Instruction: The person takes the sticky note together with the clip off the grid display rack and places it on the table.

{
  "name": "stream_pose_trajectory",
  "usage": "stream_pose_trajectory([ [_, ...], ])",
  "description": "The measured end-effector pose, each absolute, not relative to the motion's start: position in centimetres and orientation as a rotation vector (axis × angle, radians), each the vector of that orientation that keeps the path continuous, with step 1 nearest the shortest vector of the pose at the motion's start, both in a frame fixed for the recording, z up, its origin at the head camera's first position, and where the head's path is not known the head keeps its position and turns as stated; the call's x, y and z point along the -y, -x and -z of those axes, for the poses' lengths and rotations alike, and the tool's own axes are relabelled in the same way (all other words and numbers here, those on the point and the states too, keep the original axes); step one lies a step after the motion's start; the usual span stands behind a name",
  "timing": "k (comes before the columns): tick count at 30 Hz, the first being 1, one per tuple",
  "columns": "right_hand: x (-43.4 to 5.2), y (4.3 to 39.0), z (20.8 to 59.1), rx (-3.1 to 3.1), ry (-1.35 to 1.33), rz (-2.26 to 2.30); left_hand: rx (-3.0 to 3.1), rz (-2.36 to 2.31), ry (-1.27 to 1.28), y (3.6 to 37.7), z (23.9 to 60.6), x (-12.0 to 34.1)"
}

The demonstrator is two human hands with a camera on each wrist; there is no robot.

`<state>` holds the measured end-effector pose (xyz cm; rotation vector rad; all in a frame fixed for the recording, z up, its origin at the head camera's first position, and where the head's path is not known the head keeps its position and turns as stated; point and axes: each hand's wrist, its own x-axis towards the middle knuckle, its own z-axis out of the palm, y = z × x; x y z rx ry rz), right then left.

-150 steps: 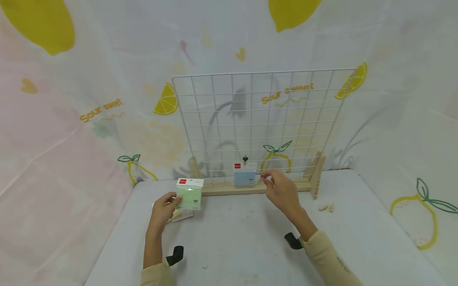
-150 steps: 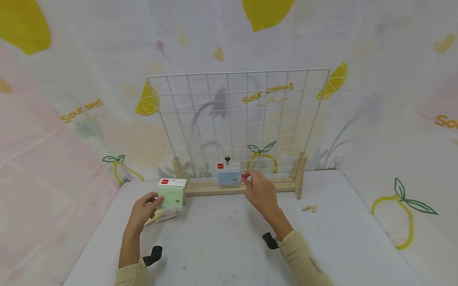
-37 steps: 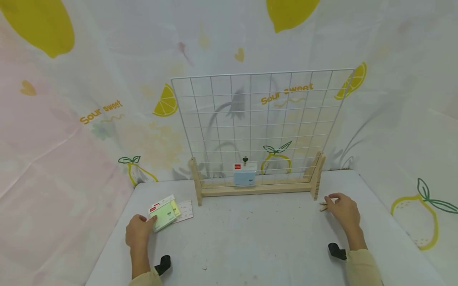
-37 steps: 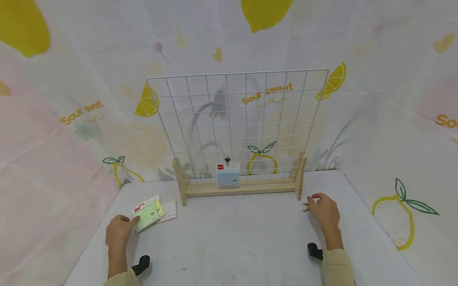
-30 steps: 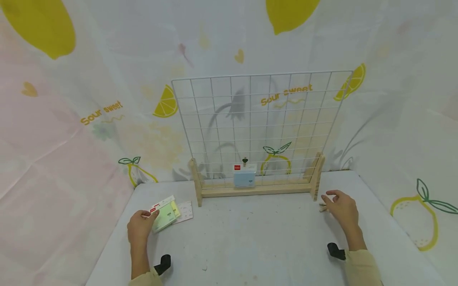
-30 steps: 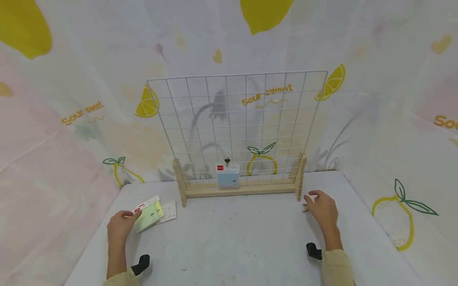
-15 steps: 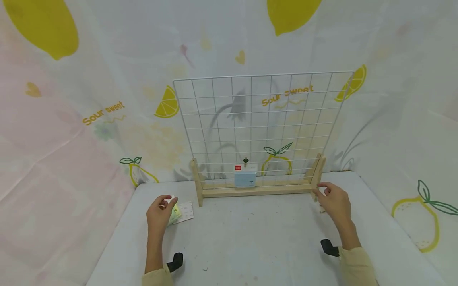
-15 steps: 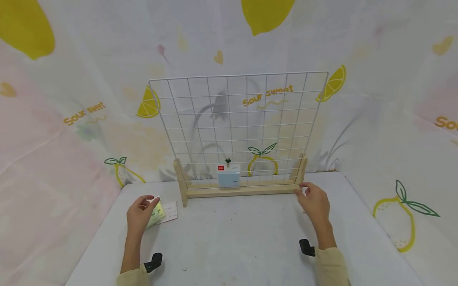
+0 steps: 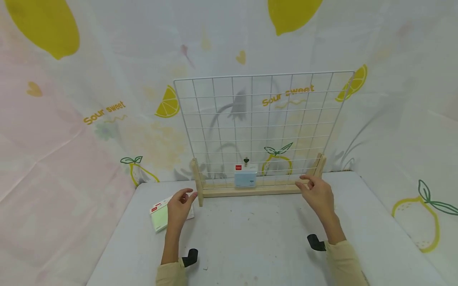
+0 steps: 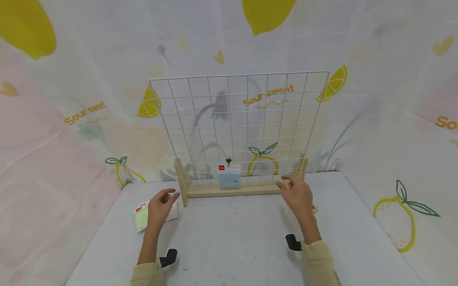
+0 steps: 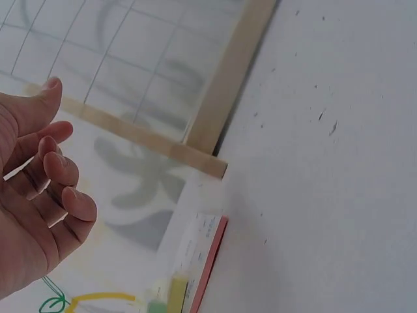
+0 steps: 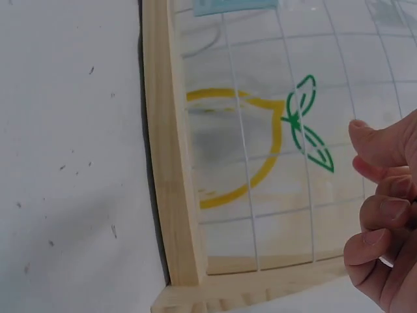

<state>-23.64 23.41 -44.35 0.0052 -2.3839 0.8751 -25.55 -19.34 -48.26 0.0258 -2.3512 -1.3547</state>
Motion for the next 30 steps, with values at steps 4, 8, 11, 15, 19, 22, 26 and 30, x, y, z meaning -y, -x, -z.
stream_pose_trajectory([
  [4,-22.4,24.3,43.9,2.337,-0.075,-0.877,2.348,1.397,0.0,25.8,47.9,18.1],
  [8,-21.5,24.7,43.5,2.296,-0.117,-0.882,2.339,1.439,0.044,26.1,47.9,17.3],
  [11,-20.8,25.1,43.3,2.278,-0.14,-0.886,2.326,1.458,0.08,26.3,47.9,16.8],
  [15,-19.9,25.6,42.9,2.252,-0.19,-0.86,2.324,1.448,0.134,26.5,47.9,16.0],
  [19,-18.9,26.0,42.4,2.237,-0.231,-0.839,2.326,1.443,0.175,26.8,48.1,15.3],
  [22,-18.3,26.3,42.2,2.24,-0.251,-0.852,2.316,1.449,0.187,27.0,48.2,14.8],
  [26,-17.5,26.5,42.1,2.247,-0.276,-0.87,2.309,1.459,0.193,27.2,48.1,14.2],
  [30,-16.8,26.8,41.9,2.243,-0.304,-0.879,2.296,1.467,0.234,27.4,47.9,13.6],
])
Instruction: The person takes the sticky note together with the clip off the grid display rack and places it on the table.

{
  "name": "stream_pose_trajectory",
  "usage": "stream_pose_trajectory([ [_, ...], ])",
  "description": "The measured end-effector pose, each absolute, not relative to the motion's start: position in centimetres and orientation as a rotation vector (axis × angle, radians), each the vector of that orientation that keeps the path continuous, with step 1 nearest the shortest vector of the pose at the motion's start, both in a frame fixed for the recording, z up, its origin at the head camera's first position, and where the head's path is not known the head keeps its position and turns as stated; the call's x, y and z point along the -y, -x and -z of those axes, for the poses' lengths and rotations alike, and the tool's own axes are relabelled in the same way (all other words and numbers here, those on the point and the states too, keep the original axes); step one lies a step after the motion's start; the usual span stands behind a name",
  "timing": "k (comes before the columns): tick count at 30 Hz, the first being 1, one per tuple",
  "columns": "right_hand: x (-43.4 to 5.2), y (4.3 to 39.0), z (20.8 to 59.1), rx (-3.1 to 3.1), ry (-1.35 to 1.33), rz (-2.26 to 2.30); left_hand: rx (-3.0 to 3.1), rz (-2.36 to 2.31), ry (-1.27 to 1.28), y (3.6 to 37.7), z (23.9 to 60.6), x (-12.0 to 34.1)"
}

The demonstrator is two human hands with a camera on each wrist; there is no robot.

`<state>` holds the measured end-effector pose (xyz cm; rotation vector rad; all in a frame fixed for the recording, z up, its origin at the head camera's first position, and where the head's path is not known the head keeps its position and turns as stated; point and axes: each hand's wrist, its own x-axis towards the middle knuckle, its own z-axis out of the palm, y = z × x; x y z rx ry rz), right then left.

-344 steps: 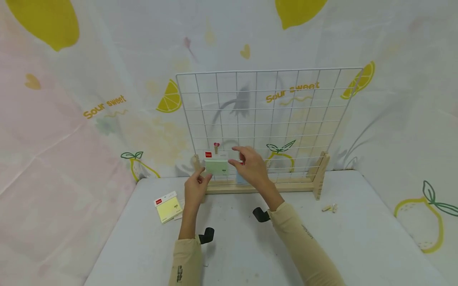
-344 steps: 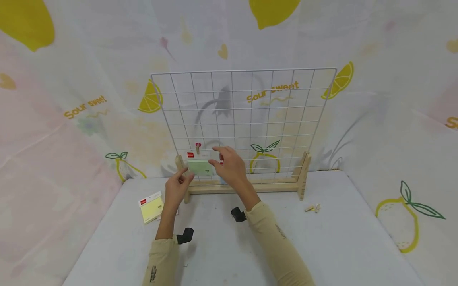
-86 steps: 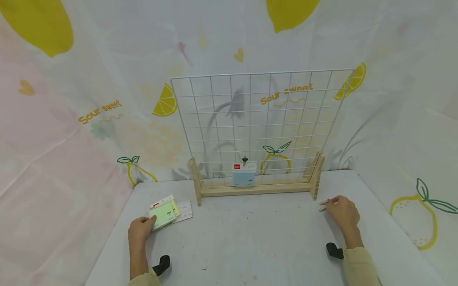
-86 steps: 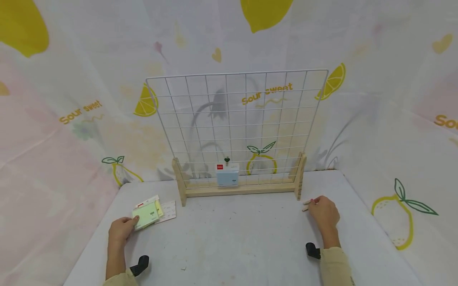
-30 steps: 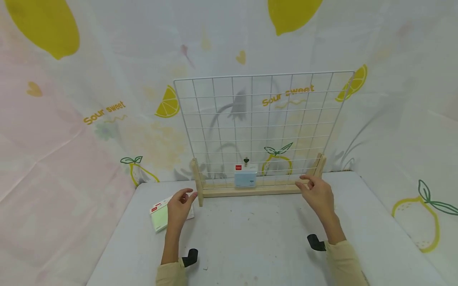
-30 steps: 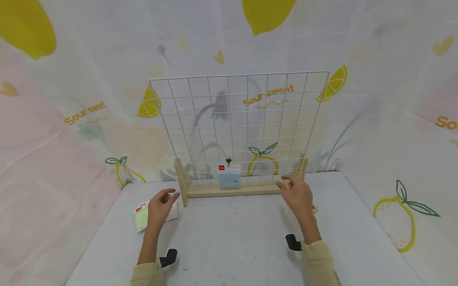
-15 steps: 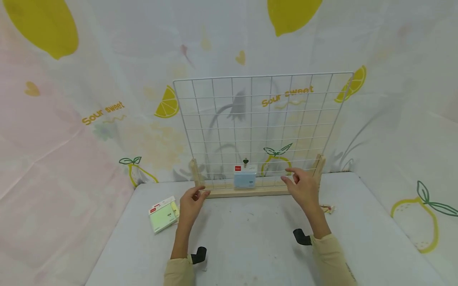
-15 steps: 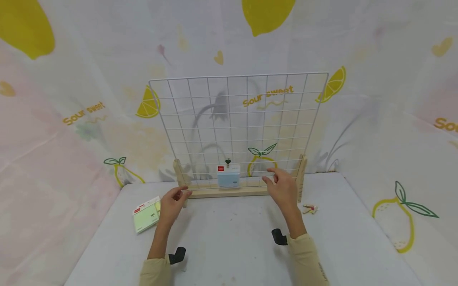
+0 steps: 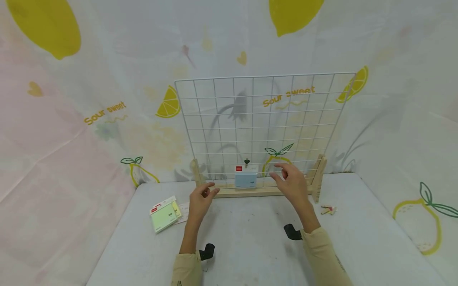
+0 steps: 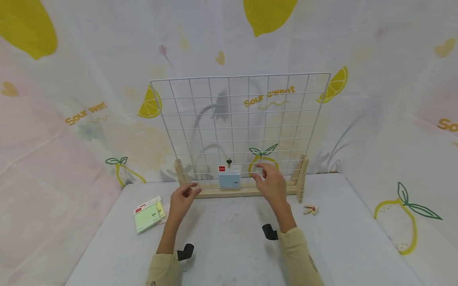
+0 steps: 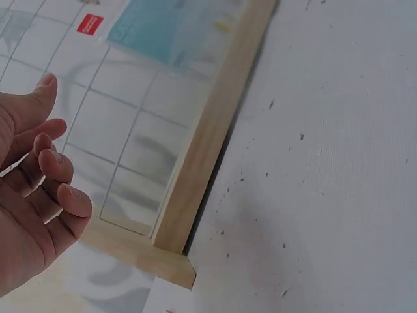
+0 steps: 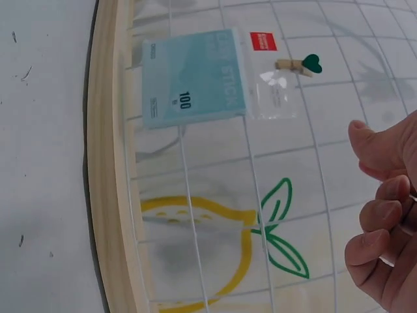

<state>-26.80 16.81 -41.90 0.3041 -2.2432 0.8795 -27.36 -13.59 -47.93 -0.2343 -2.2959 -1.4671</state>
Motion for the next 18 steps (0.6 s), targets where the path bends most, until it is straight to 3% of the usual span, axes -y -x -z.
stream_pose_trajectory([
  [18,-12.3,28.8,40.4,2.294,-0.437,-0.919,2.27,1.499,0.327,28.7,48.9,11.3],
])
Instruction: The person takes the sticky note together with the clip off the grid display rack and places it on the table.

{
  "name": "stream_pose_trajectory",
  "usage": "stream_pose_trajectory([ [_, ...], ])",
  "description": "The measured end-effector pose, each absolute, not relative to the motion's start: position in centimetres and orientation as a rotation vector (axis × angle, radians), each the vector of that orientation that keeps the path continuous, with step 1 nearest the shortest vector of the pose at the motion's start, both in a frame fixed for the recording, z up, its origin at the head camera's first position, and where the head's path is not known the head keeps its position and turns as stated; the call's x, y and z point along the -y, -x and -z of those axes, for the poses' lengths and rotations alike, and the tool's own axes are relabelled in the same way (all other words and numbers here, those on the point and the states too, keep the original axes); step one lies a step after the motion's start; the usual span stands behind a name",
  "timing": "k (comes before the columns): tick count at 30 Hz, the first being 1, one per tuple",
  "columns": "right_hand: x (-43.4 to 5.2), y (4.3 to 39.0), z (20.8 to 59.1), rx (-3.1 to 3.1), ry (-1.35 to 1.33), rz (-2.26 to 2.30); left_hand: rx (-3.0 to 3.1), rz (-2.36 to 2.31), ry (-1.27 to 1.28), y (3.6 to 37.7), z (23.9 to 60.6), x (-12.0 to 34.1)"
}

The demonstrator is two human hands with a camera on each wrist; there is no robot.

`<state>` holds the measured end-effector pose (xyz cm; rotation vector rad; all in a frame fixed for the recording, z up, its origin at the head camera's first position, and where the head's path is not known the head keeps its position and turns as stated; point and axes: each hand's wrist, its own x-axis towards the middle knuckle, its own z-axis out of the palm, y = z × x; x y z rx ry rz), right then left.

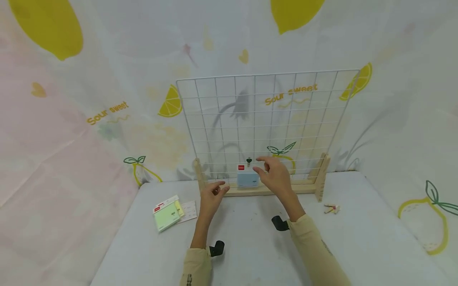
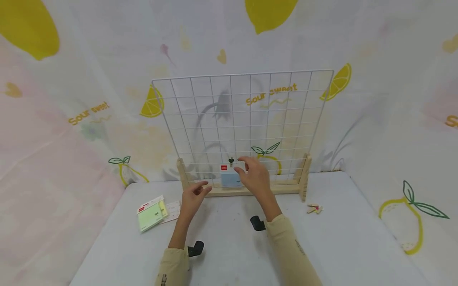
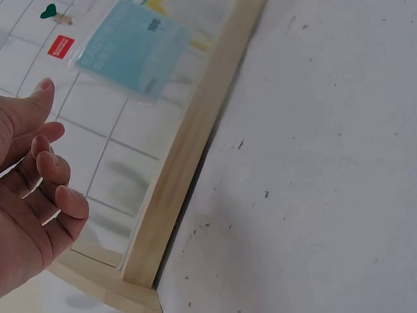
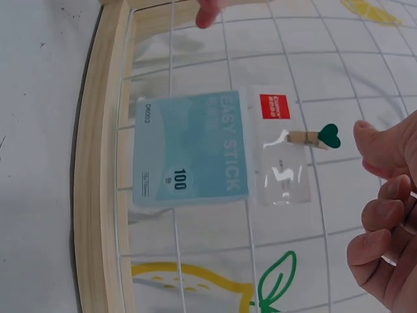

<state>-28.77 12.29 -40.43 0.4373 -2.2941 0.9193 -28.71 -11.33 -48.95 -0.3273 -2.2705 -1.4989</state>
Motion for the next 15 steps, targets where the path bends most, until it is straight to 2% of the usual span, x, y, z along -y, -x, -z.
stream_pose_trajectory([
  [15,-10.8,30.0,39.7,2.362,-0.457,-0.868,2.278,1.499,0.446,29.7,48.8,9.2],
])
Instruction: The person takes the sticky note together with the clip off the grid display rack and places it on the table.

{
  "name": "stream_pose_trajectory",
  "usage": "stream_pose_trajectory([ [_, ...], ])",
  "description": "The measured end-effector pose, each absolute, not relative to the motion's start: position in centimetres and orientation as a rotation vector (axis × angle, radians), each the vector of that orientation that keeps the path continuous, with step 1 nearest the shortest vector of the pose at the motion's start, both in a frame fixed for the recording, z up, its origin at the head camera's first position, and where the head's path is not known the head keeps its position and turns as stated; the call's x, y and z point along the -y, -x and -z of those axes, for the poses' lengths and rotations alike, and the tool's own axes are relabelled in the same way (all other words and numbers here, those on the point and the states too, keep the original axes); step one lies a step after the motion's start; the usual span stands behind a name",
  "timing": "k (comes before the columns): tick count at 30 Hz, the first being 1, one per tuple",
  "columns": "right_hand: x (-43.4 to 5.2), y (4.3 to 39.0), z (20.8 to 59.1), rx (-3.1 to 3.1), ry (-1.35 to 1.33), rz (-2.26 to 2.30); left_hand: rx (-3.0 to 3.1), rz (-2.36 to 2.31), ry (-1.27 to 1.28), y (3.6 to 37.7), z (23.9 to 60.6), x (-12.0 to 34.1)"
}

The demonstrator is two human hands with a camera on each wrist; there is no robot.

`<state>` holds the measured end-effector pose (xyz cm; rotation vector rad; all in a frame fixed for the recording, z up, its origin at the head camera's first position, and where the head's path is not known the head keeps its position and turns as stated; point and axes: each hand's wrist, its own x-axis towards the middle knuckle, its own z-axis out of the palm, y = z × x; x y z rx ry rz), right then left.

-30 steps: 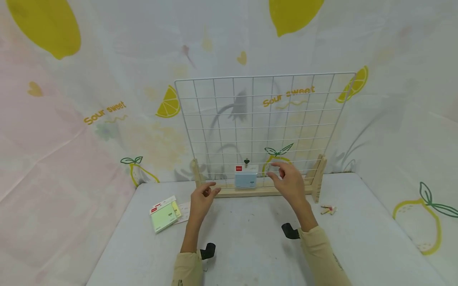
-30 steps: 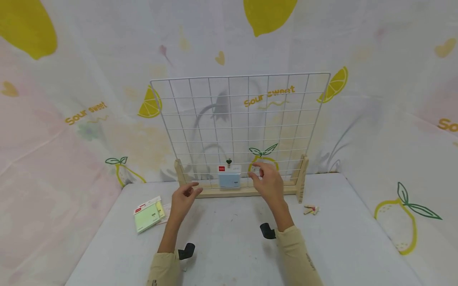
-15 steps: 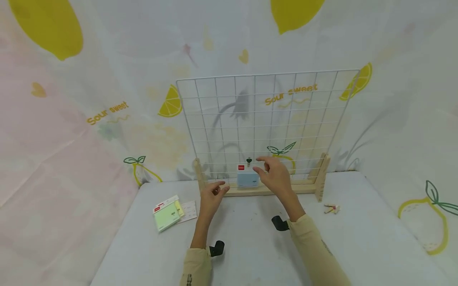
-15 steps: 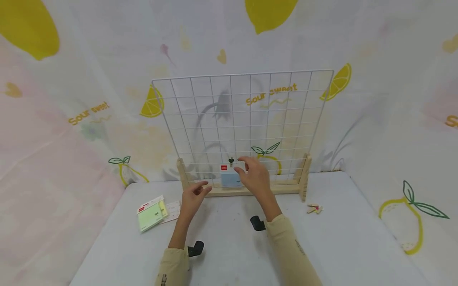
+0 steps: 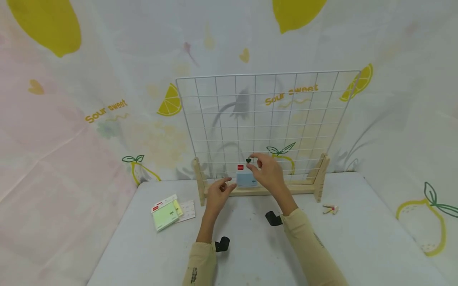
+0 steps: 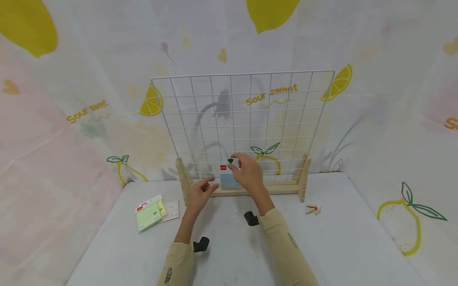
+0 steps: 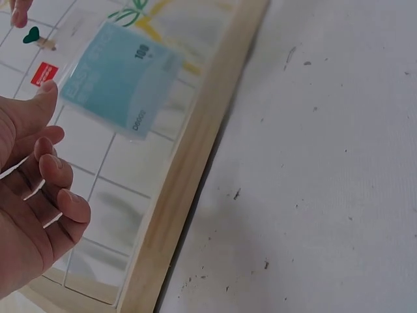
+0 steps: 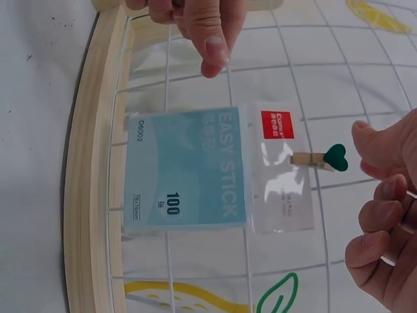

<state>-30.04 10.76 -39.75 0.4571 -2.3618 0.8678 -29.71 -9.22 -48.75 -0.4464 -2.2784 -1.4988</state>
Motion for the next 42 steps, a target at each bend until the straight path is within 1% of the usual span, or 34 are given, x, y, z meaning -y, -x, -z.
stream_pose_trajectory([
  [10,-10.1,30.6,39.3,2.566,-0.36,-0.719,2.25,1.525,0.433,30.1,48.5,8.2],
  [19,-9.6,30.7,39.3,2.538,-0.39,-0.565,2.311,1.534,0.387,30.8,48.8,7.3],
  [42,-9.1,30.9,39.9,2.494,-0.387,-0.441,2.282,1.689,0.297,31.4,49.7,6.4],
])
